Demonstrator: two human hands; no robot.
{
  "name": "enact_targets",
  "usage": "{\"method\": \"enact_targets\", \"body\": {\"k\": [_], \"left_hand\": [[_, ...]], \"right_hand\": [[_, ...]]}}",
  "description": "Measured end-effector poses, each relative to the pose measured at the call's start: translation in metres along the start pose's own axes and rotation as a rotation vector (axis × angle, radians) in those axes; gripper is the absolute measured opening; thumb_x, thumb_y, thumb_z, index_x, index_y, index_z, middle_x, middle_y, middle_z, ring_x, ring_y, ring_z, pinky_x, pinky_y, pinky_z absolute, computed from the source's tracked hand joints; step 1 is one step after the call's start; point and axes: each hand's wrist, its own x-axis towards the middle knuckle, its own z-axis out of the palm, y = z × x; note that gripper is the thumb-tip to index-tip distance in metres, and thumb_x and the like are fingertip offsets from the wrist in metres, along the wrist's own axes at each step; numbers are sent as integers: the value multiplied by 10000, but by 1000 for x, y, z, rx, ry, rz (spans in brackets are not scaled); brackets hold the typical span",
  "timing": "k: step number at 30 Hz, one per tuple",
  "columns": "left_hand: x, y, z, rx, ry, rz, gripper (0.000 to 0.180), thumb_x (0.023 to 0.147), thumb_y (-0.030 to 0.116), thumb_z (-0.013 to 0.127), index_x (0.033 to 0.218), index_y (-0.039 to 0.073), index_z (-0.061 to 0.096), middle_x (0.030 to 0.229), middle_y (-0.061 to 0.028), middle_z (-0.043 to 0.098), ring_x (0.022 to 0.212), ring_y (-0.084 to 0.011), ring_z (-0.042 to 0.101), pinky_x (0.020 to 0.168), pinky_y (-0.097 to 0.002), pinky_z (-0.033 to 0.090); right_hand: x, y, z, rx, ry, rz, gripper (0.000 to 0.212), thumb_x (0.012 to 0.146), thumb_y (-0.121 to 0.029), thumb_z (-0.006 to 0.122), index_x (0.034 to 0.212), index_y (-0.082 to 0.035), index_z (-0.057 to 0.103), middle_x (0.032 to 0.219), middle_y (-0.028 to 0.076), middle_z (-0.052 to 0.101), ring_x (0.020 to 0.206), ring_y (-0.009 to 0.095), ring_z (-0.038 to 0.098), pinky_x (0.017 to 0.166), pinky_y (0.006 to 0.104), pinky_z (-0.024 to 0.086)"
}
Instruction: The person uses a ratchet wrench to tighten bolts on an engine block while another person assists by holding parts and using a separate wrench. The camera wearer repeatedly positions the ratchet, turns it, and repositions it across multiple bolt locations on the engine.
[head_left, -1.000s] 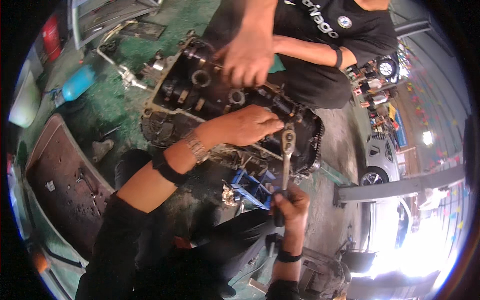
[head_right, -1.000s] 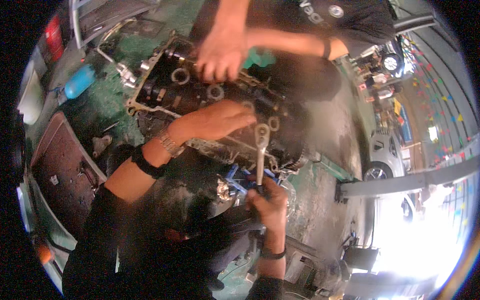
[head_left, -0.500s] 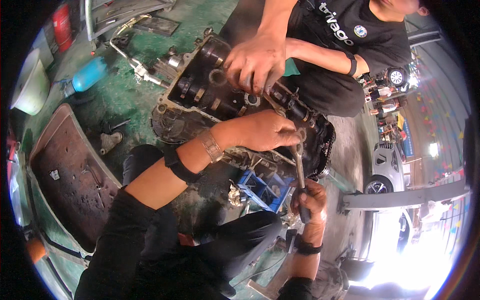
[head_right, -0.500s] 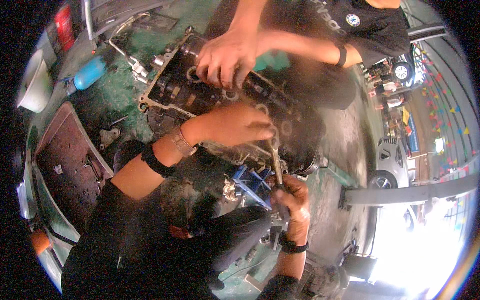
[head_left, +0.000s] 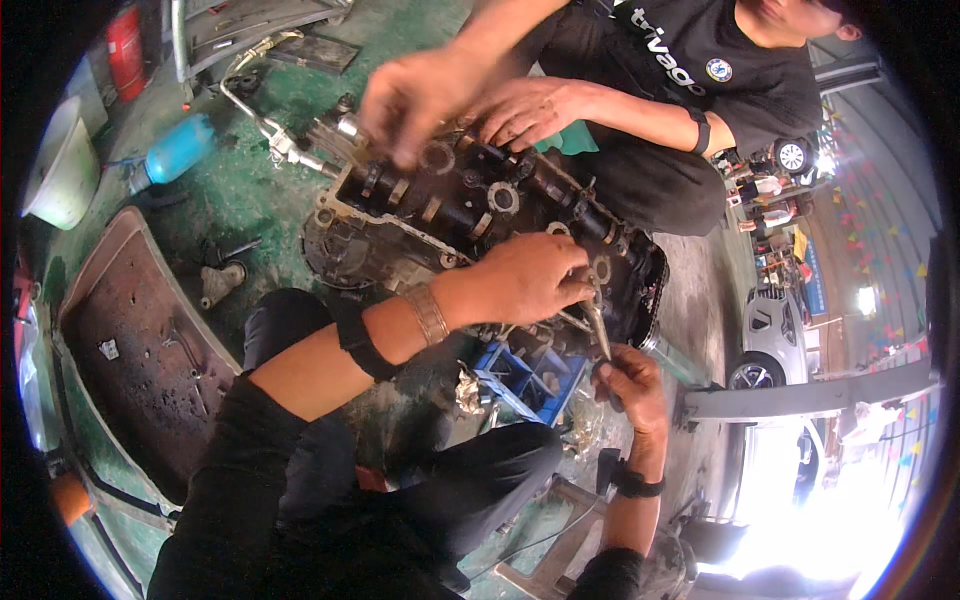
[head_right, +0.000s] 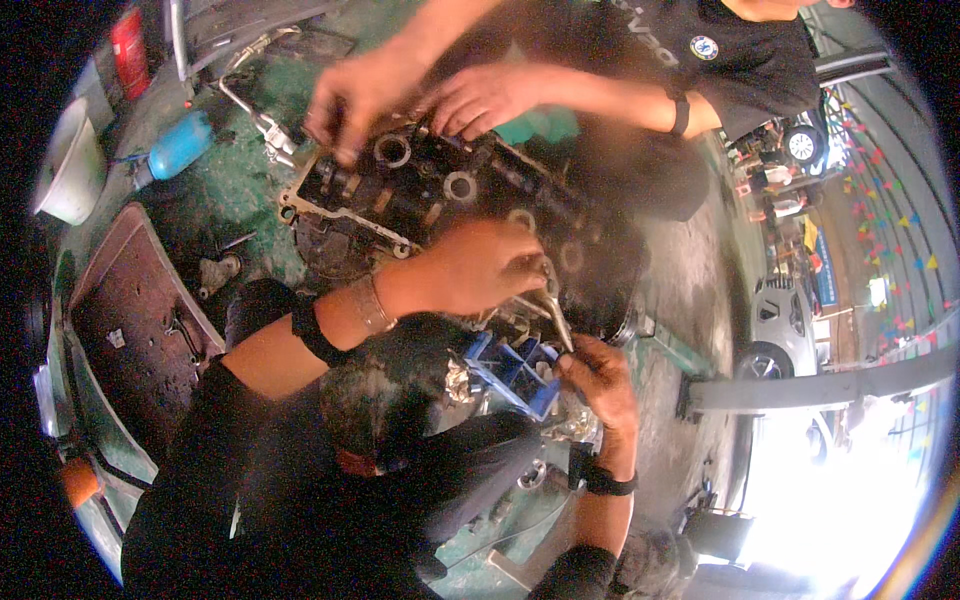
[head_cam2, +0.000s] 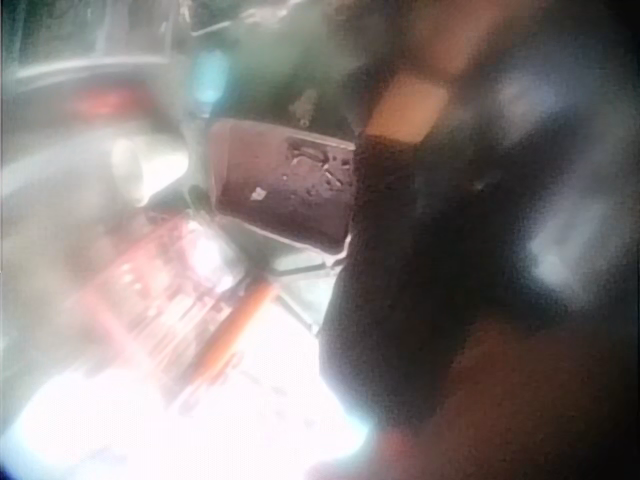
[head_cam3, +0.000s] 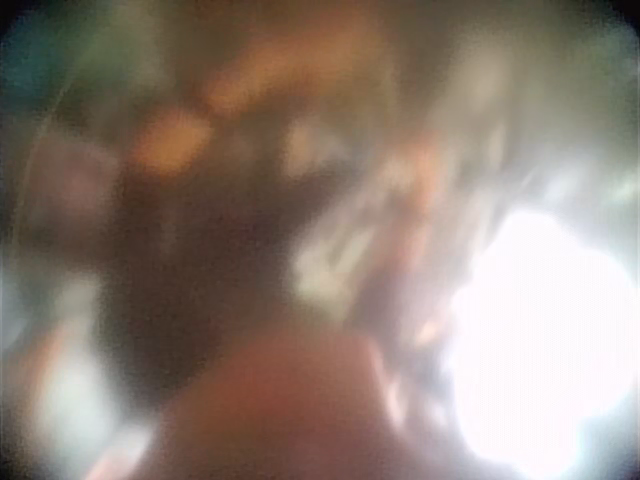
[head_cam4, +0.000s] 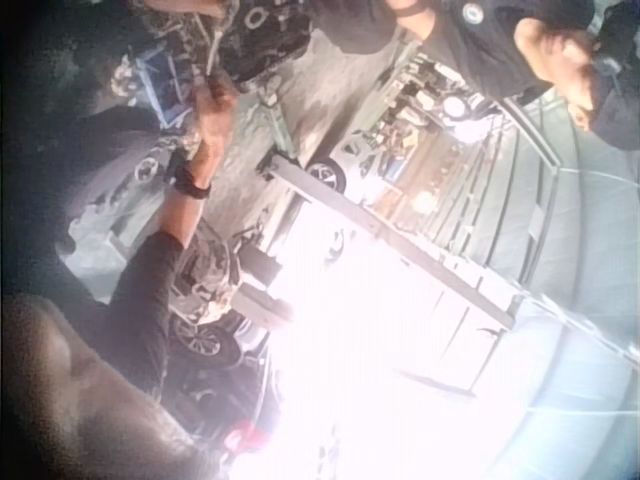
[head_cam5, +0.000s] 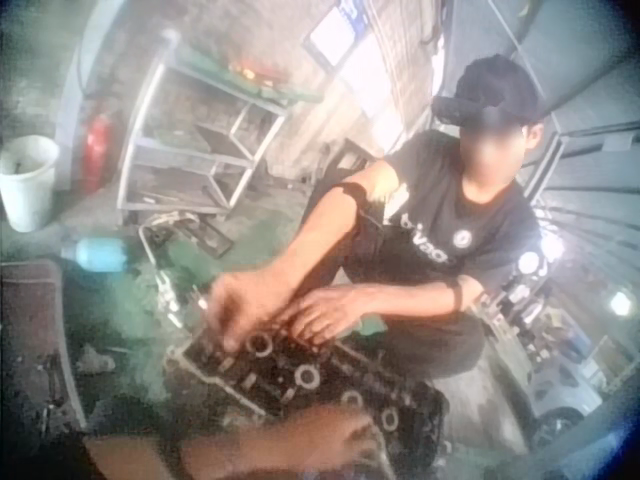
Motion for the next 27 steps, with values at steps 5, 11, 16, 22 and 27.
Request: {"method": "enact_targets", "body": {"k": [5, 11, 16, 22, 27], "left_hand": [[-9, 6, 15, 41, 194, 22, 279, 856, 242, 704, 955, 8, 588, 872, -167, 594, 825, -385, 592, 755, -477, 465], [-14, 10, 23, 47, 329, 99, 311, 843, 205, 731, 1034, -14, 620, 909, -175, 609, 837, -360, 598, 756, -450, 476], [-14, 10, 24, 89, 329, 100, 294, 849, 184, 721, 1039, -13, 614, 923, -176, 614, 858, -381, 598, 764, -458, 476], [-15, 9, 24, 97, 257, 55, 279, 853, 175, 713, 1021, -18, 603, 932, -181, 606, 895, -392, 588, 802, -454, 473], [-16, 13, 26, 83, 316, 39, 282, 856, 177, 707, 1029, -18, 600, 972, -186, 599, 935, -398, 579, 822, -458, 467]], "right_hand": [[6, -8, -6, -218, 76, -142, 281, 904, -54, 674, 1158, 62, 650, 847, 65, 696, 714, 82, 594, 646, 220, 485], [12, -26, -20, -623, 139, -339, 317, 847, -39, 730, 1139, 67, 671, 1001, 150, 710, 879, 170, 654, 765, 285, 516], [23, -37, -28, -595, 85, -356, 305, 852, -25, 711, 1133, 83, 660, 980, 161, 689, 860, 171, 650, 761, 303, 518], [36, -34, -32, -705, 115, -441, 305, 847, -37, 720, 1133, 57, 673, 984, 163, 685, 892, 195, 657, 775, 309, 512], [41, -32, -33, -699, 116, -476, 302, 843, -48, 727, 1130, 34, 682, 992, 168, 688, 894, 240, 664, 791, 322, 512]]}}
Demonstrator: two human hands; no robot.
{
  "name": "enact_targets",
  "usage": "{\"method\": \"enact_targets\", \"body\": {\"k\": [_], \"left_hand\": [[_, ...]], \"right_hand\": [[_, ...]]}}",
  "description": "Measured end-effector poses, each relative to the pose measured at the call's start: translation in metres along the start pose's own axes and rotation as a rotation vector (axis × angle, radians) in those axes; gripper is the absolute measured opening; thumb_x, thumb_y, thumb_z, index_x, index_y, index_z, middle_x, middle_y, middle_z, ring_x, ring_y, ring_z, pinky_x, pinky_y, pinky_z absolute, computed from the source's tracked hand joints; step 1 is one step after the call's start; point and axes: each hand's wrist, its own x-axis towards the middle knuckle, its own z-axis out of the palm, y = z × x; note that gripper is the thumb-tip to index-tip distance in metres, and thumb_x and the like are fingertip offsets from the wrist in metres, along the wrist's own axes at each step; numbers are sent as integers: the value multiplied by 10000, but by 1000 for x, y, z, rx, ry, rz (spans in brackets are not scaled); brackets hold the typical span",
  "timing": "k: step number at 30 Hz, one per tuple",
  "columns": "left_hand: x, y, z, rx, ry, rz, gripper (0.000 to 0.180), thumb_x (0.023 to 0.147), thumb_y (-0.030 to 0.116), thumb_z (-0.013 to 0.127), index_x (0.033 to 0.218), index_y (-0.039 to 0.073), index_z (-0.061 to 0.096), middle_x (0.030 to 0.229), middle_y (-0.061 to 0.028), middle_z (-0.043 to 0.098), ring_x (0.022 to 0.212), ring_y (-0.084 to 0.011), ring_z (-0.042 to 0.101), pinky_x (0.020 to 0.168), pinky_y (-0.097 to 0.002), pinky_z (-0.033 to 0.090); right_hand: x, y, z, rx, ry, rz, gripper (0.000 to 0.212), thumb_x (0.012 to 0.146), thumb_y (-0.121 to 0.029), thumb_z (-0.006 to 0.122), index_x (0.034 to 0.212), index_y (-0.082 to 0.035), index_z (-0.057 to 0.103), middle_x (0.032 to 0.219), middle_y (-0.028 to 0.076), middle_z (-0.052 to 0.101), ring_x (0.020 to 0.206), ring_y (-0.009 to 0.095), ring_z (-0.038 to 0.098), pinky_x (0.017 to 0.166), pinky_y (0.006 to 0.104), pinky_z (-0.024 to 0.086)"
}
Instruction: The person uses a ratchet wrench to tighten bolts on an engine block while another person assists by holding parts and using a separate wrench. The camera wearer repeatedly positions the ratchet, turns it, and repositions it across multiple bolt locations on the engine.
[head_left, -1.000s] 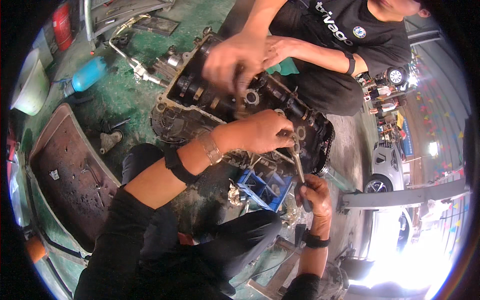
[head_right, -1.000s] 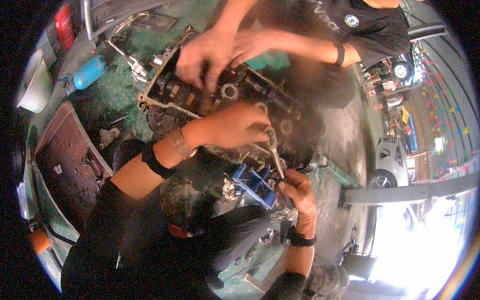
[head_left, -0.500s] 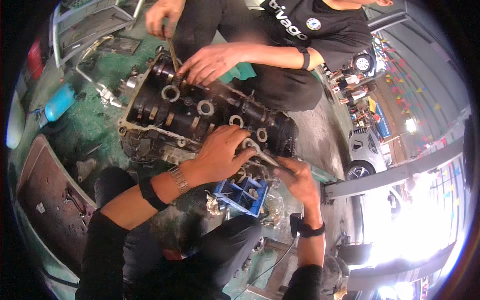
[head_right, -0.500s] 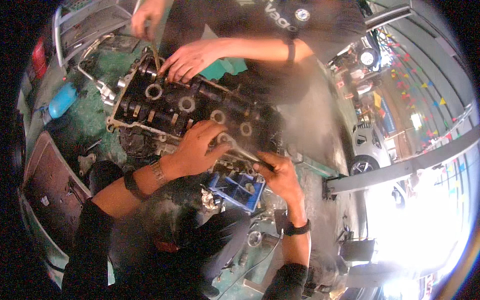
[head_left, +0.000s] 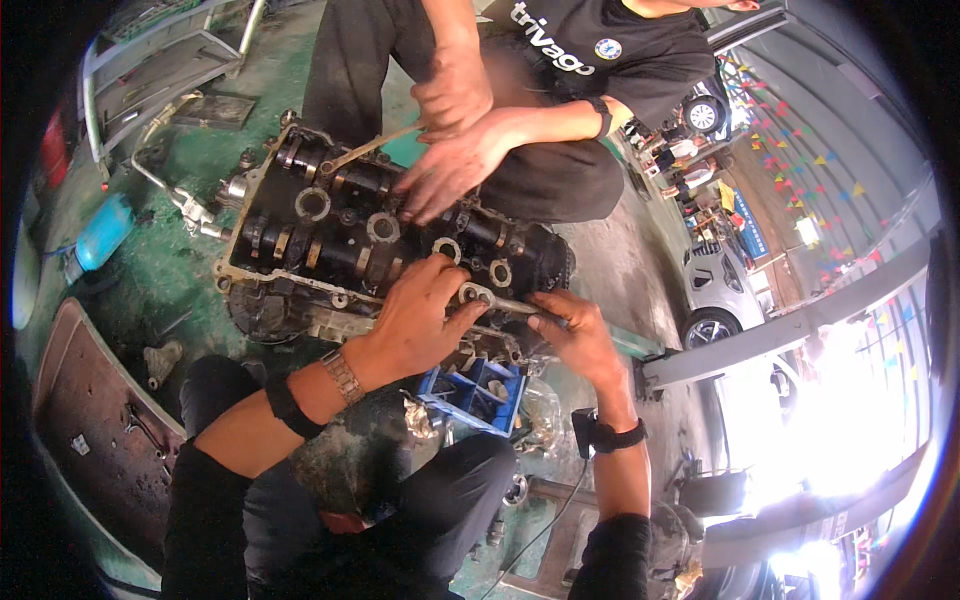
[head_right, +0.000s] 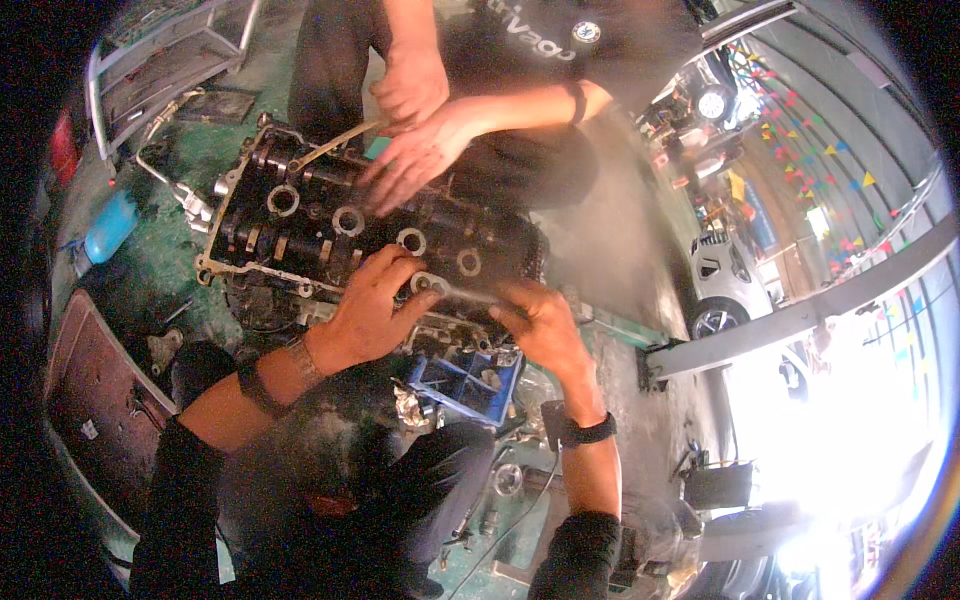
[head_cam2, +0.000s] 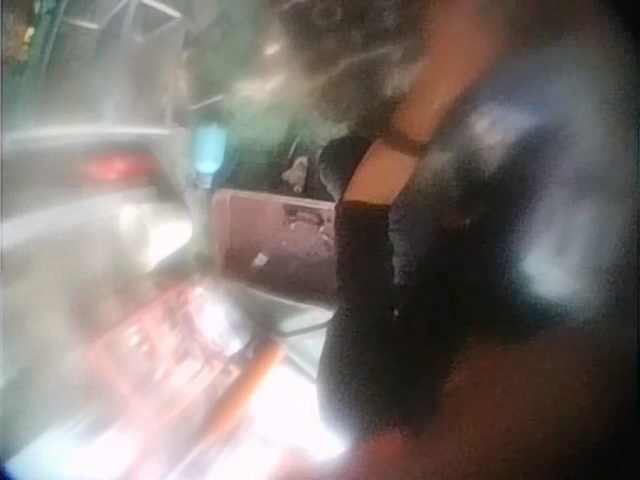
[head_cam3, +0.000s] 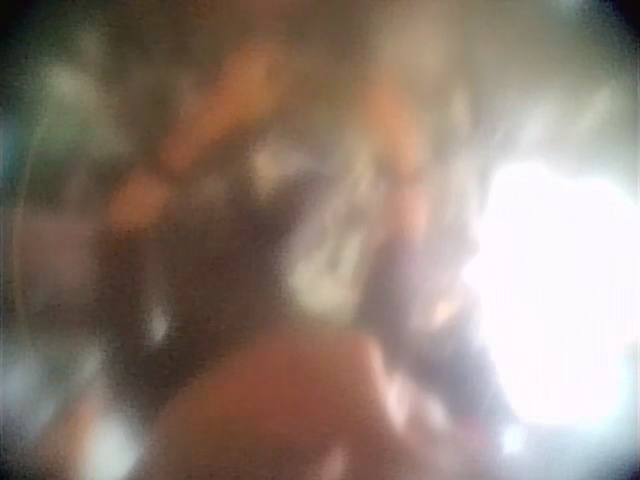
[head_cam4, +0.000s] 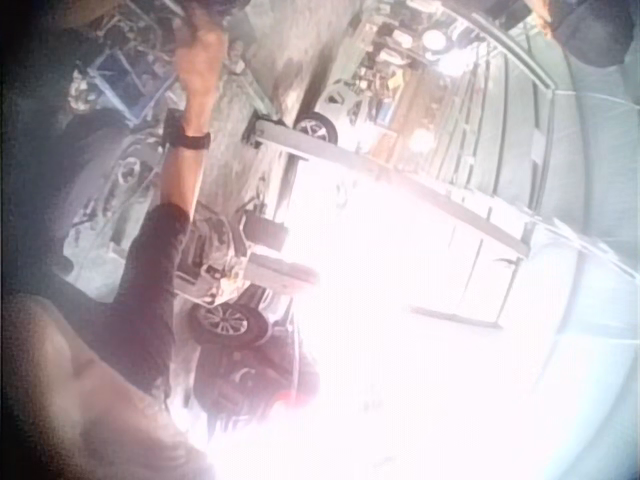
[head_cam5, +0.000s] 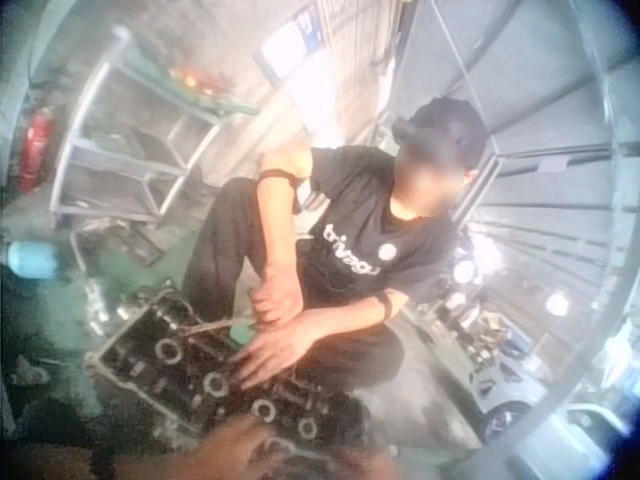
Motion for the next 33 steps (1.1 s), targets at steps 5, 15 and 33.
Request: {"method": "enact_targets", "body": {"k": [5, 15, 33], "left_hand": [[0, 0, 0, 27, -37, -16, 291, 853, 173, 706, 1050, -12, 598, 1013, -185, 609, 965, -395, 580, 840, -465, 466], [1, -5, 4, 30, 47, 63, 299, 840, 176, 708, 1035, -14, 586, 921, -176, 582, 881, -388, 567, 782, -472, 463], [5, -8, -7, -47, -59, 38, 259, 881, 177, 660, 1058, -6, 615, 941, -179, 607, 879, -396, 588, 771, -456, 472]], "right_hand": [[0, 4, 4, -23, 23, -51, 297, 825, -65, 736, 1106, 12, 682, 976, 185, 682, 884, 303, 660, 785, 358, 515], [-22, -9, 15, -86, 103, 16, 284, 823, -75, 740, 1079, 34, 685, 910, 189, 677, 767, 304, 662, 707, 343, 527], [-79, -70, 87, 624, 84, 565, 401, 888, -160, 722, 1186, 74, 589, 890, 110, 694, 734, 166, 623, 649, 307, 506]]}}
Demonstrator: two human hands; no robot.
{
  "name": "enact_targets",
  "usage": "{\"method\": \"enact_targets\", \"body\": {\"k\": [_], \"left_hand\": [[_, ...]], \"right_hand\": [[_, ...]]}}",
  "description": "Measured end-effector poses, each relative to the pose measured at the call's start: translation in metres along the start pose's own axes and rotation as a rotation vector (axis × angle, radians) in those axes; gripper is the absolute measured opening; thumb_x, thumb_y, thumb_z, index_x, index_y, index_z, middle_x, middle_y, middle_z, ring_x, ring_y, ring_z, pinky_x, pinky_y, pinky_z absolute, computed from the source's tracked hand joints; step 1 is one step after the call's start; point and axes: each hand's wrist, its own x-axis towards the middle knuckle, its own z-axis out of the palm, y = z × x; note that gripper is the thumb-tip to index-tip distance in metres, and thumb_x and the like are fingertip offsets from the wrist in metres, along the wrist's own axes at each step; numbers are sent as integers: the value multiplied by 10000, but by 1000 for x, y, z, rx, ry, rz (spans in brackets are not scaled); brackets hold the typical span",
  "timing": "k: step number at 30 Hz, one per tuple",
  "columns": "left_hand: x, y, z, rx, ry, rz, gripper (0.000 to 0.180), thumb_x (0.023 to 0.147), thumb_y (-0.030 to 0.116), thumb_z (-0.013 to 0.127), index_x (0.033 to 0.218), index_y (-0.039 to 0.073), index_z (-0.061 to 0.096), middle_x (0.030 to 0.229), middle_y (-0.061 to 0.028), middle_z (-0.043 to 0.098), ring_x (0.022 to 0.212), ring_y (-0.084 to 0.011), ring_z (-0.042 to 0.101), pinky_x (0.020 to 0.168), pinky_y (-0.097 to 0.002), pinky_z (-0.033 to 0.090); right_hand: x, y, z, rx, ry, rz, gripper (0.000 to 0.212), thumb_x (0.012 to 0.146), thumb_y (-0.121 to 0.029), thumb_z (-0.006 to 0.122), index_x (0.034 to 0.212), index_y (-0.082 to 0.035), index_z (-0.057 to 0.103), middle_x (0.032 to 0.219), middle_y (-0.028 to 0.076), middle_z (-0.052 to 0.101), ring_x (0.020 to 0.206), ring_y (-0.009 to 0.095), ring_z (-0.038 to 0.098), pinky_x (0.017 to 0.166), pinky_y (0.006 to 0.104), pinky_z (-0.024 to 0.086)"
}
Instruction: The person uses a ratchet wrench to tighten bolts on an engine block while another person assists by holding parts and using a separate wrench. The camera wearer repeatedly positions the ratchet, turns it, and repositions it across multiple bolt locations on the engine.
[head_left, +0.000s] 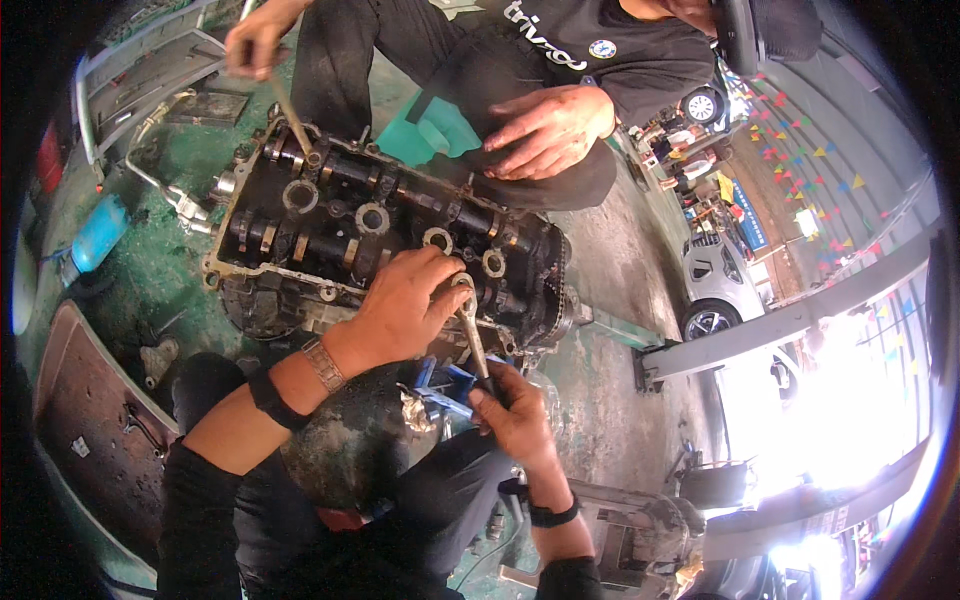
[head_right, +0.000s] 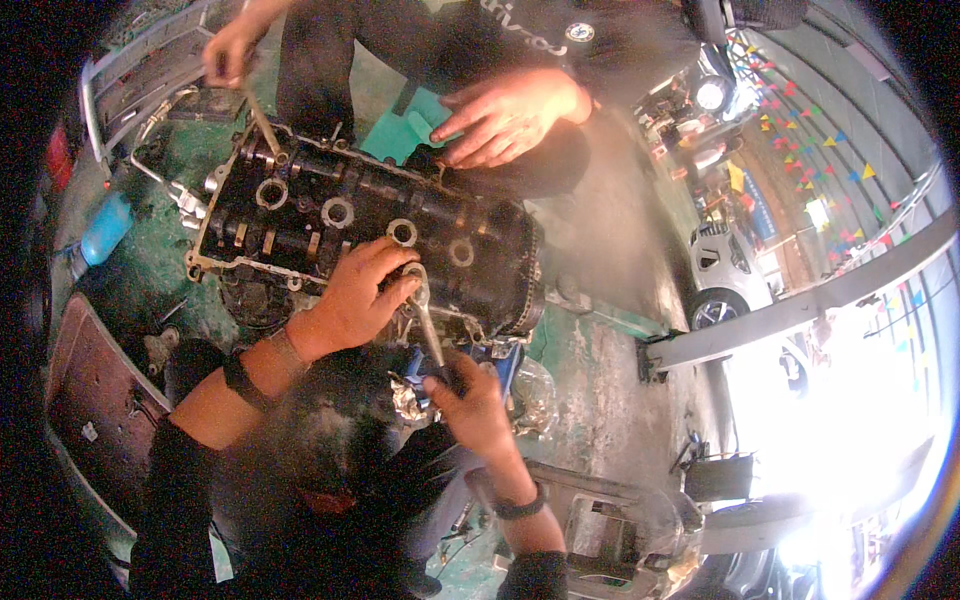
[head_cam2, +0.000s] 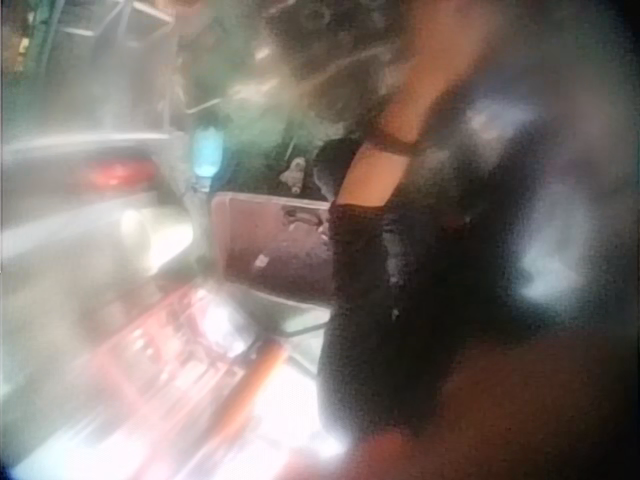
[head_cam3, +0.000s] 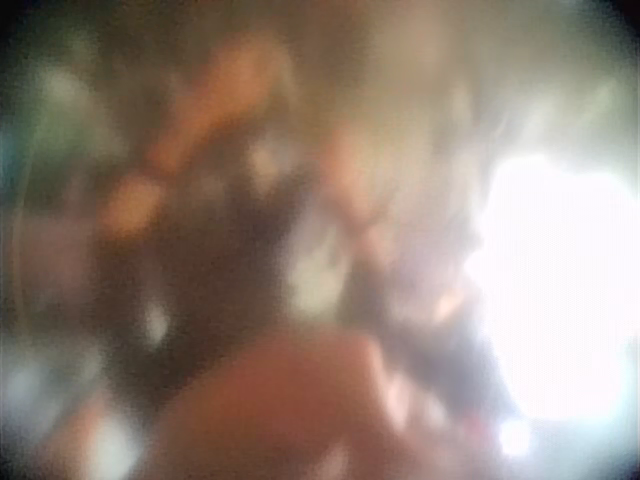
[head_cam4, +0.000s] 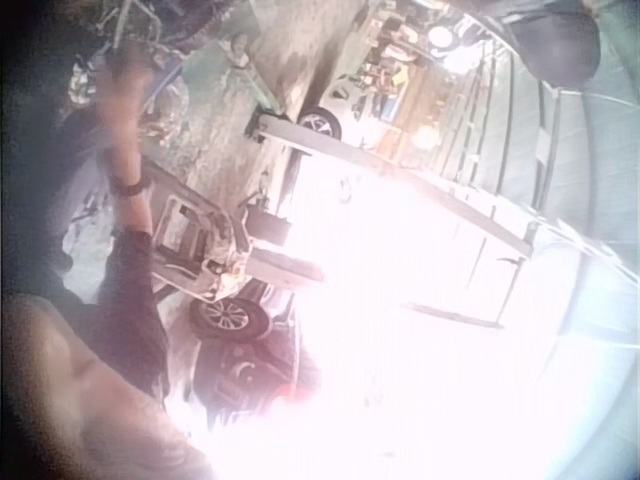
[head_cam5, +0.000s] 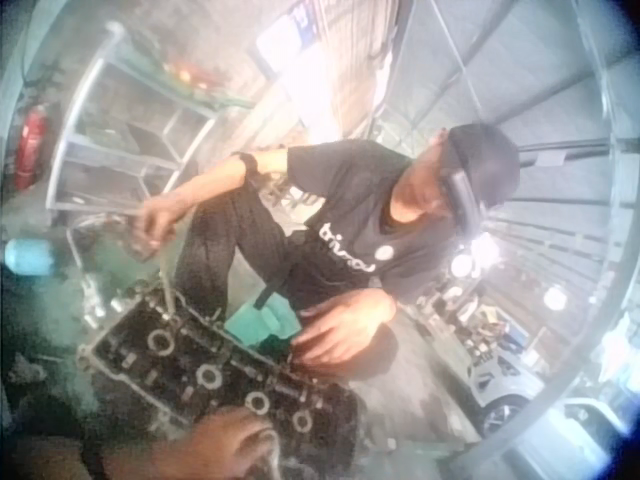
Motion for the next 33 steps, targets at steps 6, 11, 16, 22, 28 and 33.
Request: {"method": "enact_targets", "body": {"k": [6, 11, 16, 22, 28, 33], "left_hand": [[6, 2, -12, -105, -116, -74, 251, 901, 155, 617, 1046, -48, 642, 967, -197, 634, 851, -365, 633, 755, -407, 505], [11, 4, -16, -184, -164, -119, 206, 914, 145, 607, 1001, -36, 652, 888, -179, 627, 790, -365, 626, 704, -405, 496], [15, 1, -21, -161, -242, -104, 255, 908, 130, 594, 1060, -66, 651, 935, -197, 648, 864, -343, 644, 785, -379, 509], [15, -1, -24, -184, -268, -113, 273, 918, 137, 582, 1090, -65, 646, 1003, -210, 647, 924, -345, 646, 825, -380, 507], [16, 0, -25, -176, -271, -87, 279, 933, 145, 561, 1091, -70, 642, 972, -199, 630, 873, -336, 634, 801, -388, 497], [17, -1, -25, -194, -276, -86, 269, 943, 135, 550, 1086, -76, 636, 939, -192, 614, 827, -323, 615, 768, -387, 486]], "right_hand": [[-16, -9, 44, 605, -117, 78, 361, 957, -133, 651, 1267, -5, 516, 795, 25, 582, 598, 99, 528, 524, 245, 450], [-19, -15, 89, 758, -49, 93, 344, 963, -123, 623, 1261, -8, 494, 797, 54, 584, 589, 130, 538, 509, 272, 449], [-16, -19, 127, 872, -8, -9, 386, 985, -205, 601, 1289, -14, 457, 807, 77, 590, 602, 163, 550, 536, 291, 454], [-3, -16, 142, 773, -51, -148, 478, 1017, -310, 553, 1346, -3, 391, 836, 100, 606, 756, 167, 601, 624, 284, 490], [6, -11, 148, 647, -107, -252, 469, 1031, -303, 524, 1342, 10, 364, 922, 71, 572, 858, 146, 565, 771, 278, 449], [8, -12, 148, 642, -128, -217, 404, 1016, -197, 562, 1322, 2, 389, 999, 66, 568, 871, 138, 569, 780, 277, 460]]}}
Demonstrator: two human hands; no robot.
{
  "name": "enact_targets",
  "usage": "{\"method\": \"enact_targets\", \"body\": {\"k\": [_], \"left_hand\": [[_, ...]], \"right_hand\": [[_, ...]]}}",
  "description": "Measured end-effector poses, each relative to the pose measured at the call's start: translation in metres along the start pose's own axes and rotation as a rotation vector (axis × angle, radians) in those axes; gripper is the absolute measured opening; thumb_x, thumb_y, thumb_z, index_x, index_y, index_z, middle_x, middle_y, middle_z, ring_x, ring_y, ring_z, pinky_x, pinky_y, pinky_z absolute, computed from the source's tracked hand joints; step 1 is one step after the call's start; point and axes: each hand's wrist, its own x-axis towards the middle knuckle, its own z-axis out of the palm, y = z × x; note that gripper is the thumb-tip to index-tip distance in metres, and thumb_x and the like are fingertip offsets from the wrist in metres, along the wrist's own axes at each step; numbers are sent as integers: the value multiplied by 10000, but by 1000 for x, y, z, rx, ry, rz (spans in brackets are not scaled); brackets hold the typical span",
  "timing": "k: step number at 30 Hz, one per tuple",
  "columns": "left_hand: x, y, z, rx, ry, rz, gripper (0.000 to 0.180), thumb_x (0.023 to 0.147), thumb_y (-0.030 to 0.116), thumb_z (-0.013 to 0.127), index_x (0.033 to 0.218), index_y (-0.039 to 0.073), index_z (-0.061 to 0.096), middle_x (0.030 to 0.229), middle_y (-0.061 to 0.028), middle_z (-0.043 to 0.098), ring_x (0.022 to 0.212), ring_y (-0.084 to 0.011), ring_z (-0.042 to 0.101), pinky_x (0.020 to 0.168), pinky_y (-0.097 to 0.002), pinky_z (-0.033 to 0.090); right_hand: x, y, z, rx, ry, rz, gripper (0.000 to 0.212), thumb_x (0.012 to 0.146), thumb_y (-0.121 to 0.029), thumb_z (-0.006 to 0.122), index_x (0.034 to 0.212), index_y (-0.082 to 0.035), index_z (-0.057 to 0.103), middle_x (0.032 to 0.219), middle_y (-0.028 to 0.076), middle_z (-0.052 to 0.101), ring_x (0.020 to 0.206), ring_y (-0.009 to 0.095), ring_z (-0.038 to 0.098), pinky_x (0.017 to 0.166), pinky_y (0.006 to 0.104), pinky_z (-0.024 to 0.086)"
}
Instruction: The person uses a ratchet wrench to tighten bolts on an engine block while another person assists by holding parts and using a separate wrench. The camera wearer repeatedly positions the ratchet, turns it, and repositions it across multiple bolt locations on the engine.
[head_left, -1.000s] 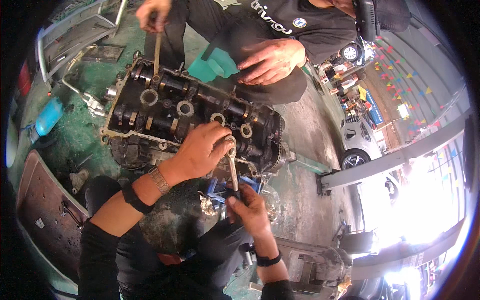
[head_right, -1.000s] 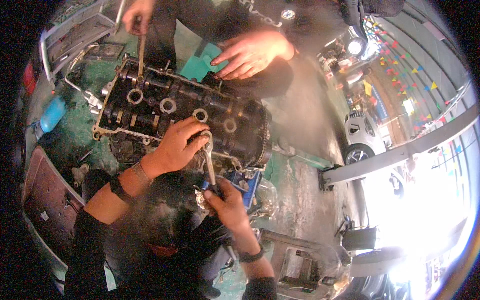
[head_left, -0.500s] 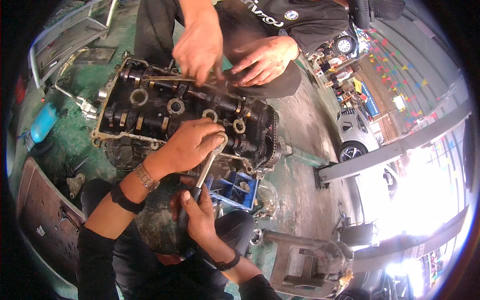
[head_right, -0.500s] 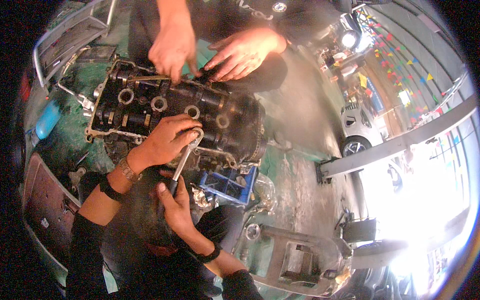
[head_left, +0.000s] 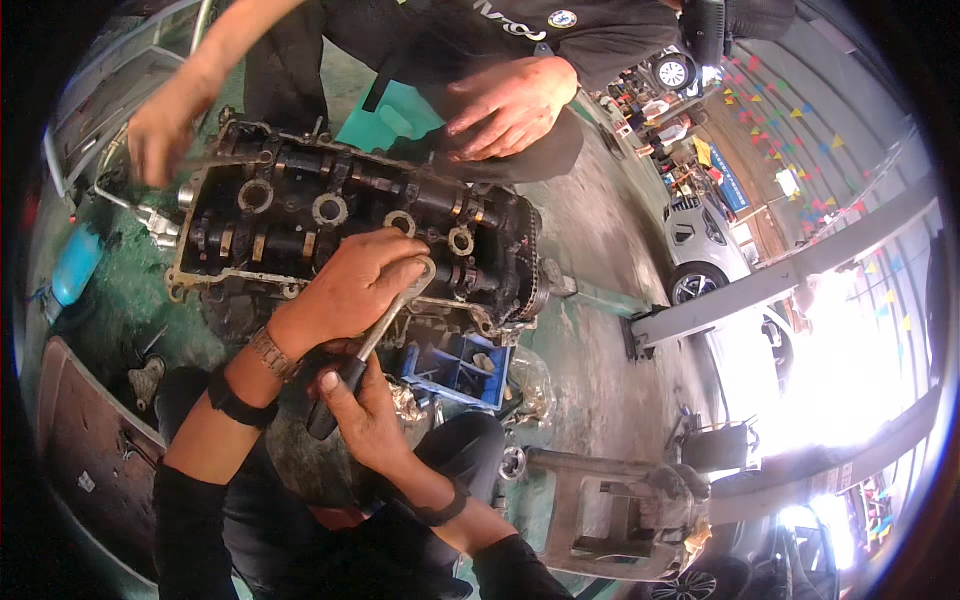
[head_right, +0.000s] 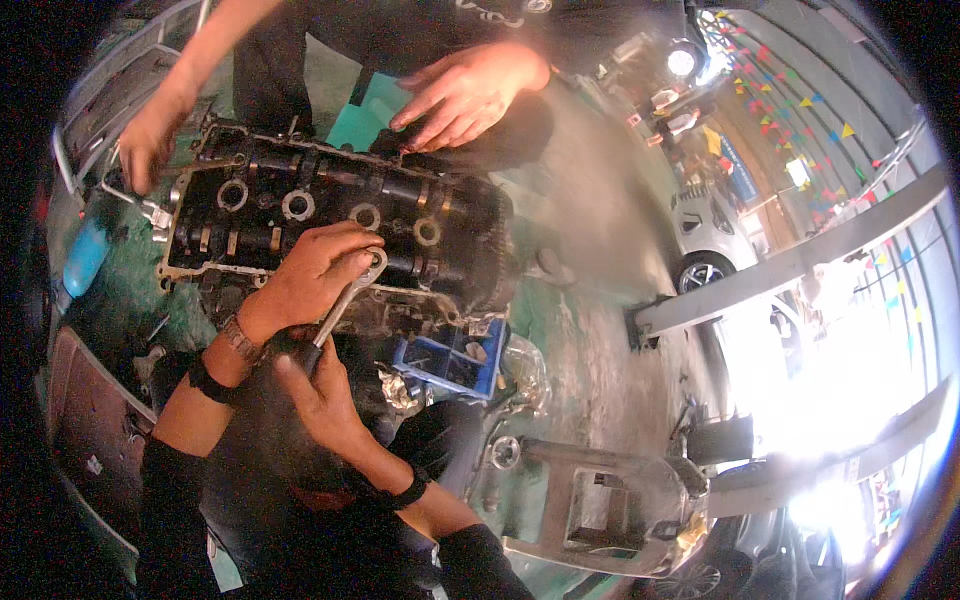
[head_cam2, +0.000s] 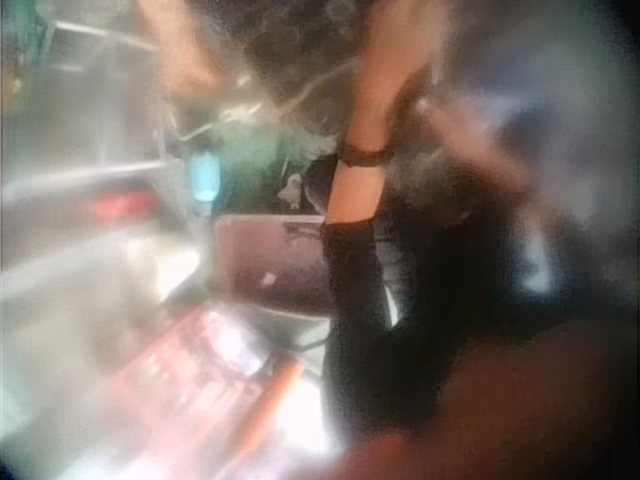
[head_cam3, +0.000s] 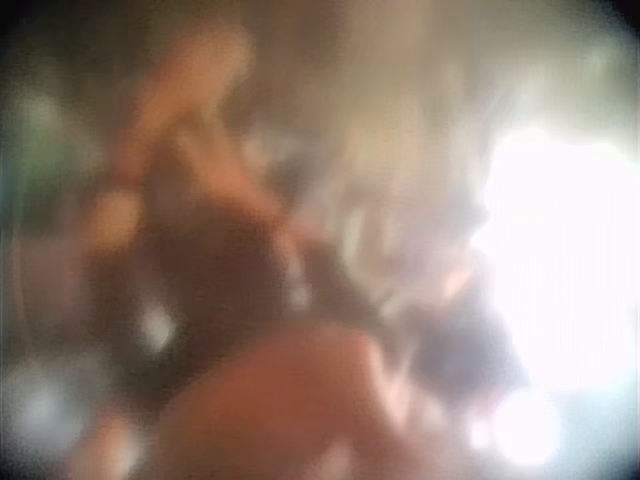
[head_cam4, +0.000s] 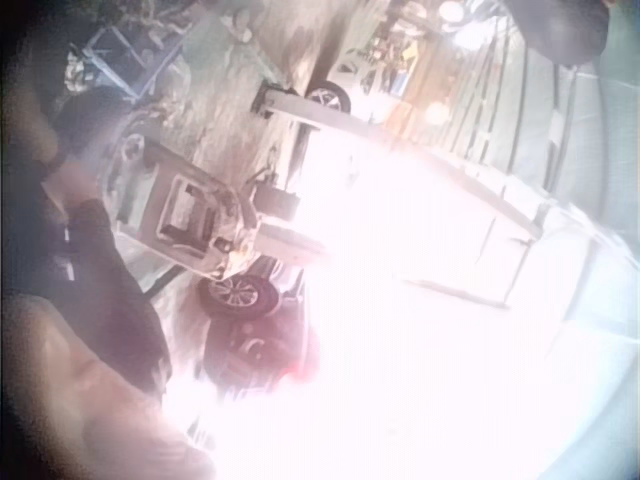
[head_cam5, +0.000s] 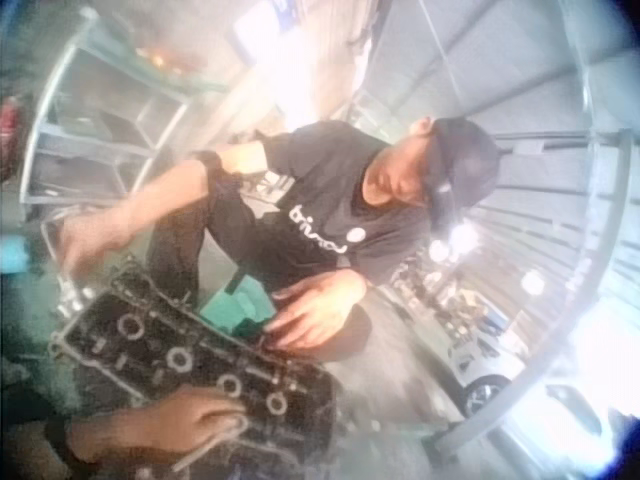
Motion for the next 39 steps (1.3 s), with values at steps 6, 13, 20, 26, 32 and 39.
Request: {"method": "enact_targets", "body": {"k": [6, 13, 20, 26, 32, 39], "left_hand": [[-1, -1, 2, -43, 48, 17, 230, 935, 114, 576, 1043, -77, 645, 905, -207, 628, 809, -370, 618, 730, -407, 488], [-2, -3, 1, -38, 27, 24, 270, 981, 158, 515, 1052, -70, 641, 926, -198, 625, 830, -345, 626, 774, -392, 489], [-2, 0, -2, -38, 45, 38, 286, 995, 175, 491, 1054, -61, 640, 928, -204, 629, 838, -355, 628, 774, -397, 489], [-4, -4, 3, -20, 69, 9, 284, 994, 189, 500, 1058, -49, 640, 938, -209, 645, 875, -379, 626, 799, -432, 491], [-6, -9, 6, 44, 91, 74, 192, 923, 53, 533, 1076, -31, 611, 967, -217, 633, 948, -394, 618, 832, -459, 483], [-3, -16, 10, 72, 108, 132, 256, 801, -64, 536, 1045, -24, 603, 950, -206, 635, 914, -411, 624, 776, -454, 497]], "right_hand": [[-1, -9, 5, 41, 100, 46, 401, 985, -180, 626, 1293, -1, 442, 995, 50, 583, 875, 118, 577, 770, 267, 482], [-3, -20, 6, 107, 165, 7, 326, 967, -141, 644, 1220, 10, 506, 941, 43, 596, 853, 101, 573, 752, 255, 493], [-5, -15, -2, 76, 216, 12, 236, 924, -54, 665, 1116, 6, 540, 876, 34, 606, 745, 101, 572, 640, 262, 490], [-27, -51, -53, -242, 213, -87, 237, 847, -28, 744, 1050, 2, 626, 856, 25, 659, 740, 106, 596, 669, 277, 509], [-27, -85, -125, -767, 320, -24, 119, 880, -34, 664, 994, -2, 651, 820, -29, 602, 707, 43, 503, 620, 213, 414], [-17, -97, -153, -669, 275, 24, 104, 900, -45, 659, 988, 4, 632, 795, -22, 593, 714, 53, 510, 642, 208, 412]]}}
